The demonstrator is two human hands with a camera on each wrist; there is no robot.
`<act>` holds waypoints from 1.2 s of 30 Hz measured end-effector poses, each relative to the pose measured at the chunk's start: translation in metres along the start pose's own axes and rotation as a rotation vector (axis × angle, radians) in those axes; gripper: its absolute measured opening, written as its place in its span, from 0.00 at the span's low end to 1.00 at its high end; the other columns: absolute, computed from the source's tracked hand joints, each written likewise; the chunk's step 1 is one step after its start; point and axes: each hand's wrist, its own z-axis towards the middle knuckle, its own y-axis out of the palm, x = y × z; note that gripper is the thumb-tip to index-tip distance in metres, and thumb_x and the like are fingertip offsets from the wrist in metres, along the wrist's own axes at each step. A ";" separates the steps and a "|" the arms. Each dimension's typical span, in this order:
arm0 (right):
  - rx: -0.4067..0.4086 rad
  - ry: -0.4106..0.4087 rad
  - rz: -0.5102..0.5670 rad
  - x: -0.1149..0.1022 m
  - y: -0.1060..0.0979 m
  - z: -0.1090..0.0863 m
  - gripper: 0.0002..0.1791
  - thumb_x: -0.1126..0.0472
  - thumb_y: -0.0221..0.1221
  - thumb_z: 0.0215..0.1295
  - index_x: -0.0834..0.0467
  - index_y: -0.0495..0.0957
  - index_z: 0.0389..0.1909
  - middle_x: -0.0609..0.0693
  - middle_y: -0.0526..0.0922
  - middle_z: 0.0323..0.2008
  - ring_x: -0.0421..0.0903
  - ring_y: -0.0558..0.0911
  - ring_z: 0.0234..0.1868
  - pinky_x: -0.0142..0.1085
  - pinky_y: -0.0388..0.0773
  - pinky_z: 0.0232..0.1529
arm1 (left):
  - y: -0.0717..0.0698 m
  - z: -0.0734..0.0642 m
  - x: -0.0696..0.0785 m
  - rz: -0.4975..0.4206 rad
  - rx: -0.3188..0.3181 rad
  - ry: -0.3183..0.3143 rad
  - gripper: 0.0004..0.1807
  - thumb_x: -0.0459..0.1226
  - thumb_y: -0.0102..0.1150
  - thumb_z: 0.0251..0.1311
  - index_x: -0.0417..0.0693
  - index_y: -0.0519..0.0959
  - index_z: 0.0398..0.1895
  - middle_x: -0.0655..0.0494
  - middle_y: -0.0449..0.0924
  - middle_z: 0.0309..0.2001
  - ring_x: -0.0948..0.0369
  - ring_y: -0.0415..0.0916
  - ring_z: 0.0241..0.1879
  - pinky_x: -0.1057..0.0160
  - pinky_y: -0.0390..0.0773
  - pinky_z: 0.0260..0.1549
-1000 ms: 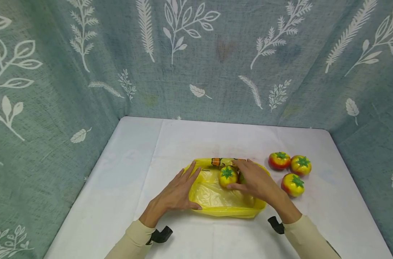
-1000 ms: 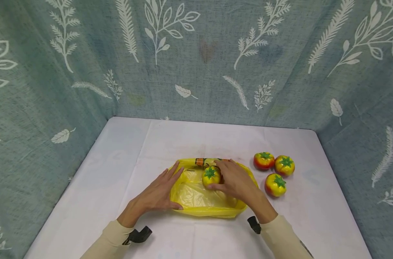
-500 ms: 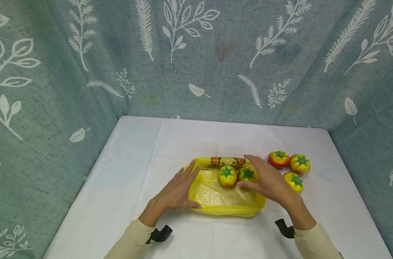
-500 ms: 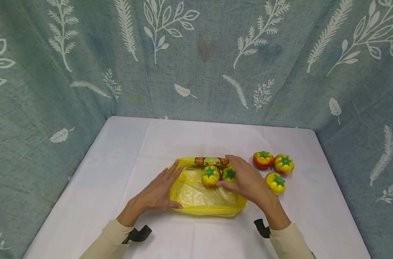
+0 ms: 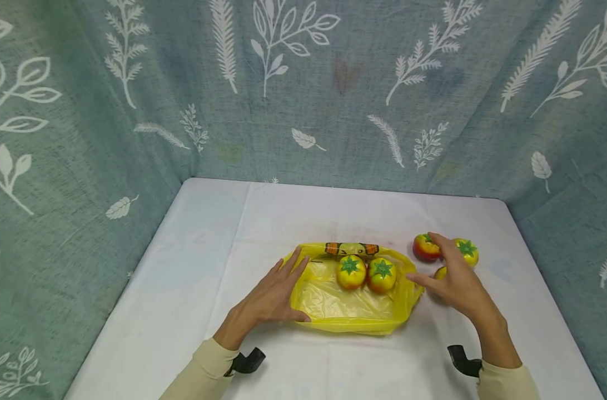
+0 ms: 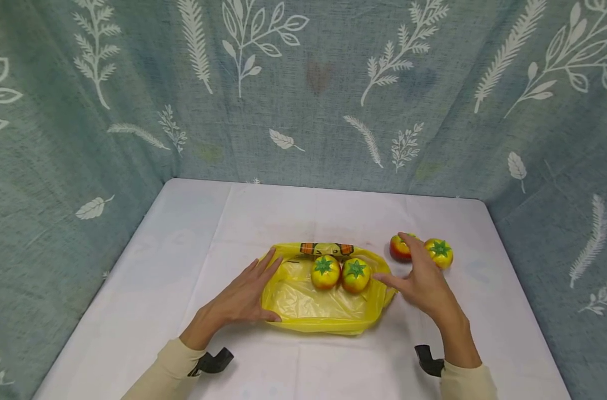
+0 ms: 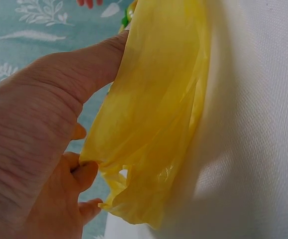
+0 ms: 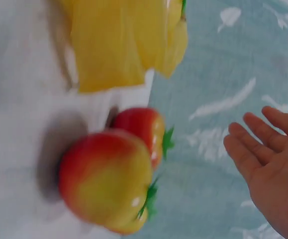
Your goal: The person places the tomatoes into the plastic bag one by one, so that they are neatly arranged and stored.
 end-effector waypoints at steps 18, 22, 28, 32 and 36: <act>0.116 0.195 0.067 0.054 -0.007 -0.015 0.61 0.46 0.72 0.60 0.68 0.43 0.79 0.76 0.50 0.73 0.77 0.56 0.69 0.75 0.61 0.59 | 0.001 0.000 0.000 0.001 0.006 -0.007 0.74 0.66 0.77 0.39 0.43 0.45 0.82 0.41 0.34 0.81 0.50 0.47 0.78 0.48 0.46 0.76; 0.113 0.233 0.076 0.064 -0.003 -0.016 0.62 0.45 0.72 0.59 0.70 0.42 0.78 0.77 0.50 0.72 0.78 0.57 0.69 0.73 0.63 0.59 | 0.001 0.000 0.000 -0.001 0.004 -0.009 0.74 0.66 0.77 0.39 0.44 0.45 0.82 0.42 0.33 0.81 0.50 0.47 0.78 0.48 0.46 0.76; 0.099 0.267 0.080 0.072 0.001 -0.017 0.62 0.45 0.72 0.59 0.71 0.42 0.78 0.78 0.49 0.71 0.77 0.58 0.68 0.71 0.63 0.61 | 0.001 0.000 0.000 0.002 0.008 -0.006 0.73 0.66 0.77 0.40 0.44 0.45 0.82 0.42 0.34 0.81 0.50 0.48 0.78 0.48 0.46 0.76; 0.108 0.272 0.064 0.075 0.002 -0.018 0.61 0.45 0.72 0.59 0.71 0.44 0.77 0.77 0.50 0.71 0.77 0.59 0.66 0.71 0.65 0.60 | 0.000 0.000 0.001 -0.008 0.008 -0.004 0.73 0.65 0.77 0.40 0.43 0.45 0.82 0.42 0.34 0.81 0.49 0.48 0.78 0.47 0.47 0.76; 0.121 0.262 0.055 0.077 0.002 -0.019 0.60 0.46 0.72 0.59 0.72 0.45 0.77 0.77 0.52 0.70 0.76 0.61 0.65 0.70 0.66 0.60 | -0.001 0.000 0.001 -0.018 0.003 -0.008 0.73 0.65 0.77 0.40 0.43 0.45 0.82 0.42 0.33 0.81 0.49 0.48 0.78 0.47 0.47 0.76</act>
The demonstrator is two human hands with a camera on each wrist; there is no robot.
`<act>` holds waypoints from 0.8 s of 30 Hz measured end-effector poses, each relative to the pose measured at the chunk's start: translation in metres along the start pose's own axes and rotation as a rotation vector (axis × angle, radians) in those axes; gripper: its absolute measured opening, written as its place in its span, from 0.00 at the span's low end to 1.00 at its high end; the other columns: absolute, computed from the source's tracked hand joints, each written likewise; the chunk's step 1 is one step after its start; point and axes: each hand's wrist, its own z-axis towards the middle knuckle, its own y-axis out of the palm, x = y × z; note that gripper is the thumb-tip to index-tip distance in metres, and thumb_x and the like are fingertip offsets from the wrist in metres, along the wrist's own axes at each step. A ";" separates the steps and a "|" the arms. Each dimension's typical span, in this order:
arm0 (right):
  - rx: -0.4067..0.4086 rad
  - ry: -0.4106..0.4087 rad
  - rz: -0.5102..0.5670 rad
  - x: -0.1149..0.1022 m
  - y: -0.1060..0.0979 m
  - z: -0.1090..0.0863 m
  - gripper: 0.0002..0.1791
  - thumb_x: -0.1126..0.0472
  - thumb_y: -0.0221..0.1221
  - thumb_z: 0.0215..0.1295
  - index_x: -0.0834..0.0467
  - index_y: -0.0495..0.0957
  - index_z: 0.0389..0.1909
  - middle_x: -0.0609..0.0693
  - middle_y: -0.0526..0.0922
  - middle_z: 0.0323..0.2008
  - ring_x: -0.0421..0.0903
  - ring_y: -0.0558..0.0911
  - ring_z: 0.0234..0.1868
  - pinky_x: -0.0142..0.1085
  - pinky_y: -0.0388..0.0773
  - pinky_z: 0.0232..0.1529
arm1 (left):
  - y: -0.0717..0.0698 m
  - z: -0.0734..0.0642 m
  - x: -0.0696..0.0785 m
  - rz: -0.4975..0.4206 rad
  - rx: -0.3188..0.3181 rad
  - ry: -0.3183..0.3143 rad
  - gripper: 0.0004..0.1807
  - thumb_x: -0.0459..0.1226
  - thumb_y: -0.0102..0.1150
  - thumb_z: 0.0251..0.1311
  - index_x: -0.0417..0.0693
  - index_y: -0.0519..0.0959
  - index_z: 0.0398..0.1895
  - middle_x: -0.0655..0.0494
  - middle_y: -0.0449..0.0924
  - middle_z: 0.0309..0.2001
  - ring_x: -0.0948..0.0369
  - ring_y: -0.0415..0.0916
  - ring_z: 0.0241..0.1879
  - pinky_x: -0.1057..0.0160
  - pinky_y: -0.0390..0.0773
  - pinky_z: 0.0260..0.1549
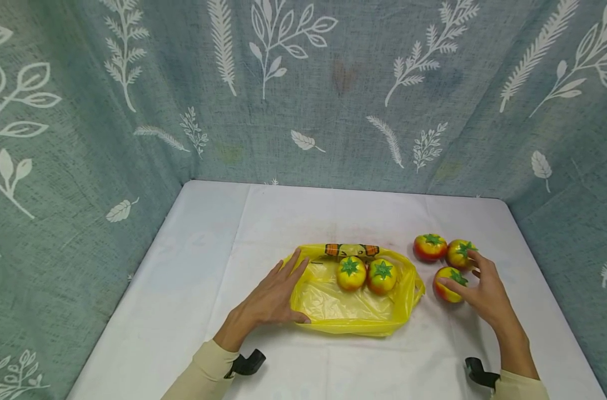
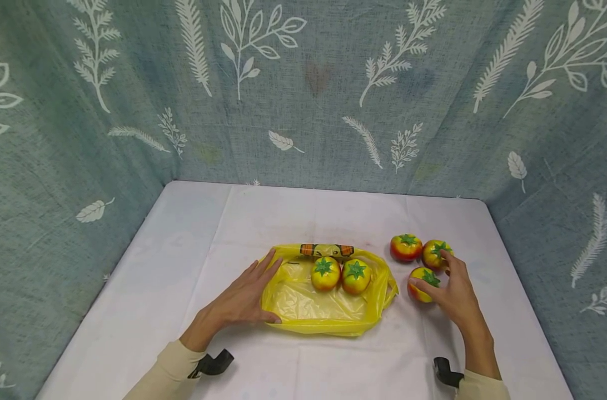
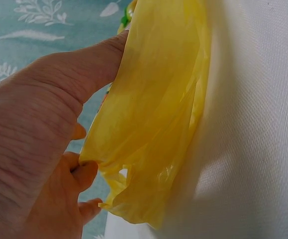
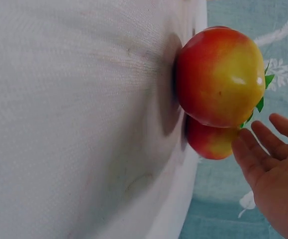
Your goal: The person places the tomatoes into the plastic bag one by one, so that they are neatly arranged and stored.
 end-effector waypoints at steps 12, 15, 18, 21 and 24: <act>0.015 0.007 -0.003 0.001 0.002 -0.005 0.57 0.46 0.71 0.61 0.72 0.48 0.76 0.77 0.55 0.69 0.74 0.62 0.64 0.70 0.67 0.60 | 0.000 0.001 0.000 0.019 -0.001 0.003 0.74 0.65 0.77 0.39 0.43 0.45 0.82 0.41 0.34 0.81 0.49 0.48 0.78 0.47 0.47 0.76; 0.011 0.014 -0.006 0.003 0.005 -0.005 0.57 0.45 0.71 0.61 0.72 0.49 0.75 0.76 0.57 0.68 0.74 0.62 0.64 0.69 0.67 0.60 | 0.000 0.001 0.000 0.025 -0.001 0.007 0.74 0.66 0.77 0.39 0.43 0.45 0.82 0.41 0.34 0.81 0.50 0.48 0.78 0.47 0.47 0.76; 0.008 0.018 -0.003 0.005 0.008 -0.005 0.58 0.45 0.72 0.60 0.73 0.50 0.75 0.76 0.58 0.68 0.72 0.62 0.65 0.68 0.66 0.61 | 0.001 0.001 0.000 0.026 0.000 0.009 0.74 0.66 0.77 0.39 0.43 0.45 0.82 0.41 0.34 0.81 0.50 0.48 0.78 0.47 0.47 0.76; 0.003 0.022 0.000 0.006 0.011 -0.004 0.58 0.45 0.72 0.59 0.73 0.50 0.75 0.75 0.58 0.68 0.72 0.62 0.65 0.68 0.65 0.62 | 0.001 0.001 0.000 0.024 -0.001 0.008 0.74 0.66 0.77 0.39 0.43 0.45 0.82 0.41 0.34 0.81 0.50 0.48 0.78 0.47 0.47 0.76; -0.004 0.029 -0.005 0.006 0.013 -0.003 0.59 0.44 0.72 0.58 0.73 0.50 0.75 0.75 0.59 0.68 0.71 0.62 0.66 0.68 0.65 0.63 | 0.001 0.001 0.001 0.022 -0.006 0.006 0.74 0.66 0.77 0.40 0.43 0.45 0.82 0.41 0.33 0.81 0.51 0.48 0.78 0.47 0.47 0.76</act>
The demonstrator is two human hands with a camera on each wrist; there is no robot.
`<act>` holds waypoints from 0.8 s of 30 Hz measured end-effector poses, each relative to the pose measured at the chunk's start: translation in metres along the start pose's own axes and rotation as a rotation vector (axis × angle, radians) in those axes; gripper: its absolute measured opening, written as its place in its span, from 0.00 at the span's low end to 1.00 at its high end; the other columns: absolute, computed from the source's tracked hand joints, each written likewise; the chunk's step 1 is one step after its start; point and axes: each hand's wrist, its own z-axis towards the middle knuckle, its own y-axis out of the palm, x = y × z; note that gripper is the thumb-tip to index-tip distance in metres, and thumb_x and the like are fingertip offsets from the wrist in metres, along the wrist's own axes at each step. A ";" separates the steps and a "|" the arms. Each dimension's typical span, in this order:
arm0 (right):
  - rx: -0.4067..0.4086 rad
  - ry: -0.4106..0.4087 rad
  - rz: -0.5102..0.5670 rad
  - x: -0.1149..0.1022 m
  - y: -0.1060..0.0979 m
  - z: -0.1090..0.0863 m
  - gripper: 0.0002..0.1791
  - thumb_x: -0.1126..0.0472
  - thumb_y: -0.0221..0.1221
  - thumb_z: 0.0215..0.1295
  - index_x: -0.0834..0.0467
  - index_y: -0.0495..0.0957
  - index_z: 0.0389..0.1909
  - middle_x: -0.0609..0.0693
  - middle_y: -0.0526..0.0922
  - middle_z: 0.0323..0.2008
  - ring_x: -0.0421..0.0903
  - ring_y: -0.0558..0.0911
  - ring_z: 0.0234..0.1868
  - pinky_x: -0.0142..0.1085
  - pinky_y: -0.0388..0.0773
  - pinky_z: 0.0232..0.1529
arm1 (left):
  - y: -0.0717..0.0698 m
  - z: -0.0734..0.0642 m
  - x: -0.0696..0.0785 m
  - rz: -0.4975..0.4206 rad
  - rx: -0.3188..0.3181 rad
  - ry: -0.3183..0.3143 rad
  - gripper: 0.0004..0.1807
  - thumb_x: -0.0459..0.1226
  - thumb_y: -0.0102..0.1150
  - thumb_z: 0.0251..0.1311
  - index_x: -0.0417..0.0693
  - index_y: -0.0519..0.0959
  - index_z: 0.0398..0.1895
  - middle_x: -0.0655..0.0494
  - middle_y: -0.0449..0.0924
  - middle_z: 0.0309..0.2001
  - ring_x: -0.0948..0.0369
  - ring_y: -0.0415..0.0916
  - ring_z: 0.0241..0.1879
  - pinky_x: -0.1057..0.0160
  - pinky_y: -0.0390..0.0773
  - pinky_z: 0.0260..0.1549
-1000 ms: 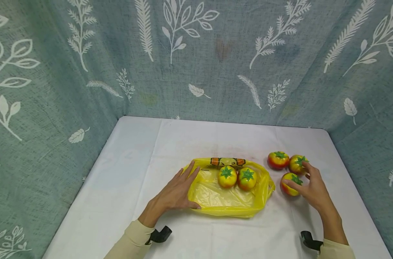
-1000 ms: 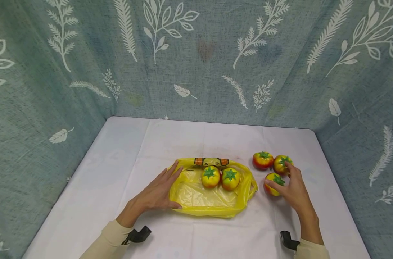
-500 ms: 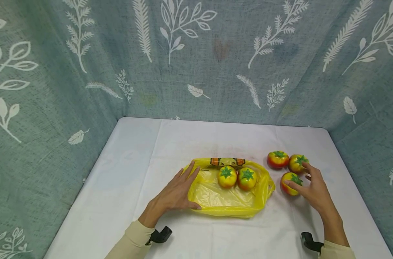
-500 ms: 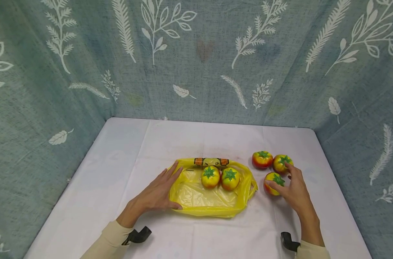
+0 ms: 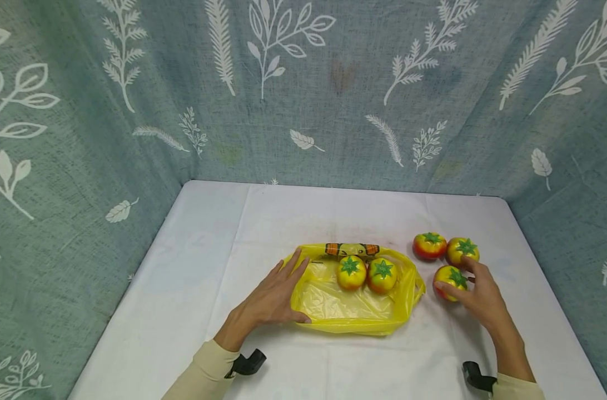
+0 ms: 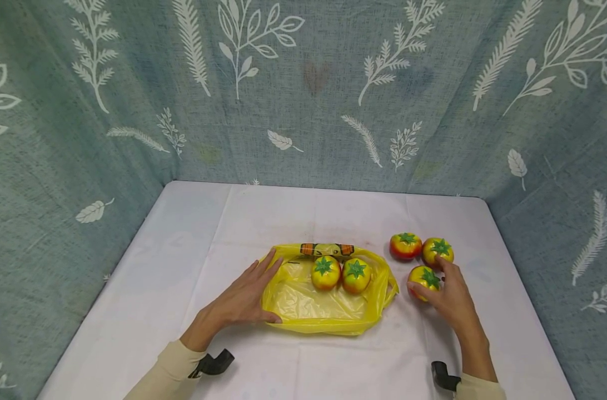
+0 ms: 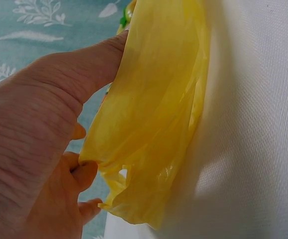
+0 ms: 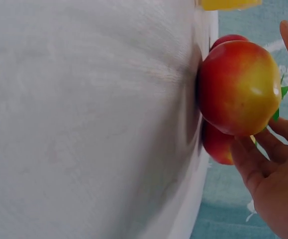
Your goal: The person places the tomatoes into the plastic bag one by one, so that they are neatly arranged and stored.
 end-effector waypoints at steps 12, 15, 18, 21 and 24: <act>-0.050 0.060 -0.024 0.004 0.006 0.003 0.56 0.45 0.73 0.58 0.69 0.53 0.76 0.75 0.58 0.69 0.73 0.62 0.66 0.70 0.63 0.63 | -0.001 -0.001 0.000 -0.007 0.002 0.007 0.73 0.65 0.77 0.40 0.42 0.45 0.82 0.41 0.34 0.81 0.49 0.48 0.78 0.46 0.48 0.75; -0.060 0.073 -0.023 0.003 0.006 0.003 0.56 0.45 0.72 0.59 0.69 0.52 0.76 0.76 0.57 0.69 0.73 0.60 0.66 0.70 0.61 0.64 | 0.000 -0.001 0.000 -0.007 0.004 0.008 0.73 0.65 0.77 0.40 0.42 0.45 0.82 0.40 0.34 0.81 0.49 0.48 0.78 0.46 0.48 0.75; -0.072 0.082 -0.022 0.002 0.005 0.002 0.57 0.44 0.72 0.59 0.69 0.51 0.77 0.76 0.55 0.70 0.73 0.59 0.67 0.71 0.59 0.64 | 0.000 -0.001 -0.001 -0.004 0.005 0.008 0.73 0.65 0.77 0.40 0.42 0.45 0.82 0.40 0.34 0.81 0.50 0.48 0.78 0.46 0.48 0.75; -0.076 0.076 -0.020 0.001 0.004 0.001 0.58 0.44 0.72 0.58 0.68 0.51 0.77 0.76 0.55 0.71 0.73 0.59 0.67 0.71 0.58 0.64 | 0.000 -0.001 -0.001 -0.002 0.005 0.006 0.73 0.66 0.77 0.40 0.42 0.45 0.82 0.40 0.34 0.81 0.50 0.48 0.78 0.46 0.48 0.76; -0.083 0.074 -0.018 0.002 0.004 0.001 0.59 0.44 0.73 0.57 0.67 0.50 0.78 0.76 0.55 0.71 0.73 0.60 0.67 0.71 0.59 0.64 | 0.000 -0.001 -0.002 -0.001 0.005 0.006 0.74 0.66 0.77 0.40 0.42 0.45 0.82 0.40 0.34 0.81 0.50 0.48 0.78 0.46 0.48 0.75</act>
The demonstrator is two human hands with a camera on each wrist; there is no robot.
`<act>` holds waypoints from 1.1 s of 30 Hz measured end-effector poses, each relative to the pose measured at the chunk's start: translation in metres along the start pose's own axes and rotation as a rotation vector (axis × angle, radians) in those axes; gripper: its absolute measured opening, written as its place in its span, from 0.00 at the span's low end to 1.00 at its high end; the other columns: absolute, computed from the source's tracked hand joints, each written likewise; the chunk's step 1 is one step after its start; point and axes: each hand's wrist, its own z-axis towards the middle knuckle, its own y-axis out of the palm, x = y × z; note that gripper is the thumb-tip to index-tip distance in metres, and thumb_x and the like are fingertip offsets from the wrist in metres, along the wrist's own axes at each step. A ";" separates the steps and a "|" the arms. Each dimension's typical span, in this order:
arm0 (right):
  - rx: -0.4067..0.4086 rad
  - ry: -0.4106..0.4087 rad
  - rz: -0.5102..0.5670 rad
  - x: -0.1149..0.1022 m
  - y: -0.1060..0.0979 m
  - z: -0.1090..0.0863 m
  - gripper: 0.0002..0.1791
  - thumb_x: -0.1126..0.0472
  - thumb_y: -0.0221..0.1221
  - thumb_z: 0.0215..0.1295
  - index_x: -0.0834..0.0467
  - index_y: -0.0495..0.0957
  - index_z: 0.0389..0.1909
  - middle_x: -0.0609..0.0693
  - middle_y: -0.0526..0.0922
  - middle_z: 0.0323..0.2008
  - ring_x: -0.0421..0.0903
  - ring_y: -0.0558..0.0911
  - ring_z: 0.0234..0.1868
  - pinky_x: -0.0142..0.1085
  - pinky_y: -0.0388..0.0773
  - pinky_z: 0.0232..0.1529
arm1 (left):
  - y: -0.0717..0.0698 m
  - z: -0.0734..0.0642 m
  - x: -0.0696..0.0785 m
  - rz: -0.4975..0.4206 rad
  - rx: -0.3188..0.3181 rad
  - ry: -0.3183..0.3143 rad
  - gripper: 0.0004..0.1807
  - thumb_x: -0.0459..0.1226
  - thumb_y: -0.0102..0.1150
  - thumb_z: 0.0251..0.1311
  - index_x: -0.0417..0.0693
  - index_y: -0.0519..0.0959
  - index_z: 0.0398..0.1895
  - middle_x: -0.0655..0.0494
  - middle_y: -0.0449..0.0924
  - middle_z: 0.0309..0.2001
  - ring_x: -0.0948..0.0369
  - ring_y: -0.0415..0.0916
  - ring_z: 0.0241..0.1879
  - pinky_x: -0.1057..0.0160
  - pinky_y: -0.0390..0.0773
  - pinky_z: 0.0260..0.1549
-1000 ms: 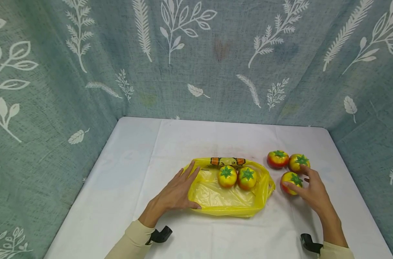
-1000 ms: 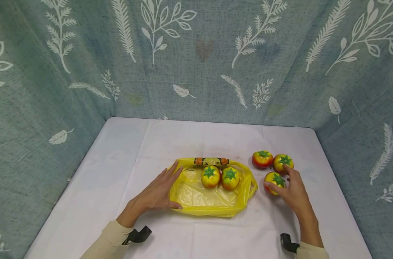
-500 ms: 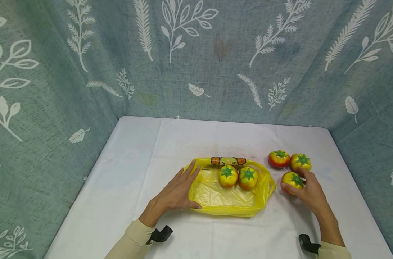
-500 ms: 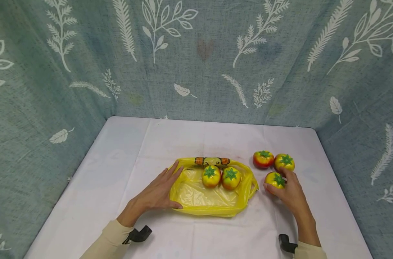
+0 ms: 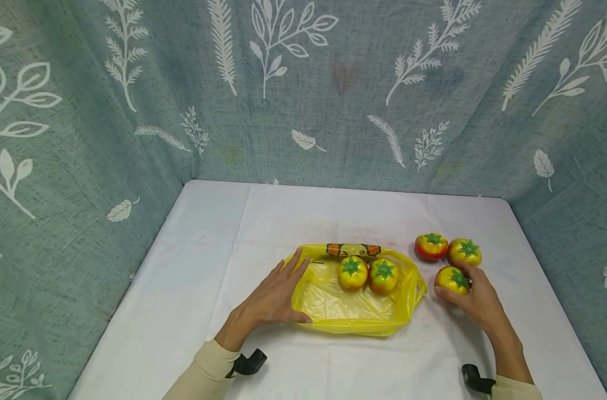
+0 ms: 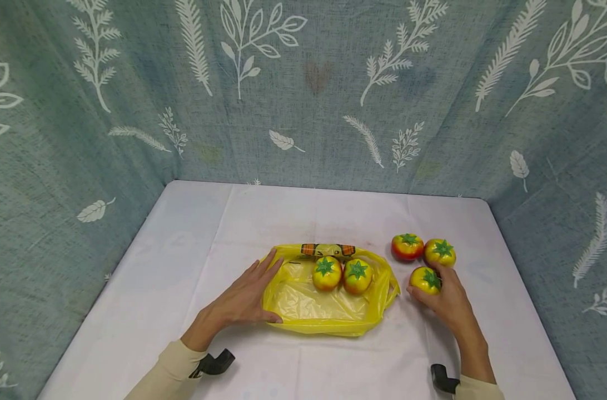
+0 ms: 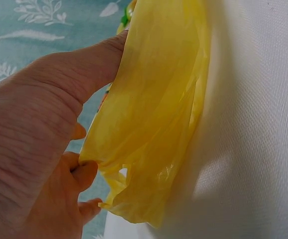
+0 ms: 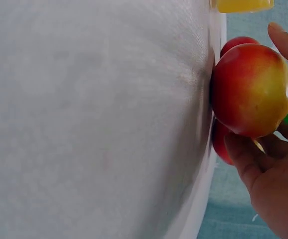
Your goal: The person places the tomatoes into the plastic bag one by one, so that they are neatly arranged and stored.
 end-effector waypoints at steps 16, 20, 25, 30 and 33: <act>-0.032 0.021 -0.042 0.004 -0.002 -0.001 0.57 0.43 0.70 0.61 0.69 0.49 0.77 0.78 0.54 0.70 0.75 0.60 0.66 0.71 0.59 0.64 | 0.000 0.001 -0.001 0.001 0.005 0.011 0.73 0.65 0.77 0.40 0.42 0.45 0.82 0.39 0.35 0.81 0.49 0.49 0.78 0.45 0.49 0.75; -0.033 0.017 -0.044 0.004 -0.002 -0.002 0.57 0.43 0.69 0.61 0.70 0.49 0.77 0.79 0.54 0.69 0.75 0.60 0.65 0.71 0.59 0.64 | 0.000 0.001 -0.001 0.003 0.005 0.011 0.73 0.66 0.77 0.40 0.42 0.45 0.82 0.39 0.35 0.81 0.50 0.49 0.78 0.45 0.49 0.75; -0.027 0.015 -0.044 0.002 -0.003 -0.002 0.57 0.44 0.70 0.61 0.70 0.49 0.77 0.78 0.55 0.70 0.74 0.61 0.65 0.71 0.60 0.64 | 0.000 0.001 -0.001 0.000 0.006 0.012 0.73 0.65 0.77 0.40 0.42 0.45 0.82 0.39 0.35 0.81 0.50 0.49 0.78 0.45 0.49 0.75; -0.017 0.008 -0.053 -0.002 -0.005 -0.003 0.58 0.41 0.69 0.60 0.70 0.49 0.76 0.78 0.55 0.70 0.74 0.61 0.65 0.71 0.61 0.63 | 0.000 0.001 -0.001 0.003 0.009 0.014 0.73 0.66 0.77 0.40 0.42 0.45 0.82 0.39 0.35 0.81 0.50 0.49 0.78 0.45 0.49 0.75; -0.016 0.006 -0.054 -0.003 -0.006 -0.003 0.59 0.40 0.69 0.60 0.71 0.49 0.76 0.78 0.55 0.70 0.74 0.61 0.65 0.71 0.62 0.62 | 0.001 0.001 -0.001 0.005 0.009 0.015 0.73 0.66 0.76 0.40 0.42 0.46 0.82 0.39 0.35 0.81 0.50 0.49 0.78 0.45 0.49 0.75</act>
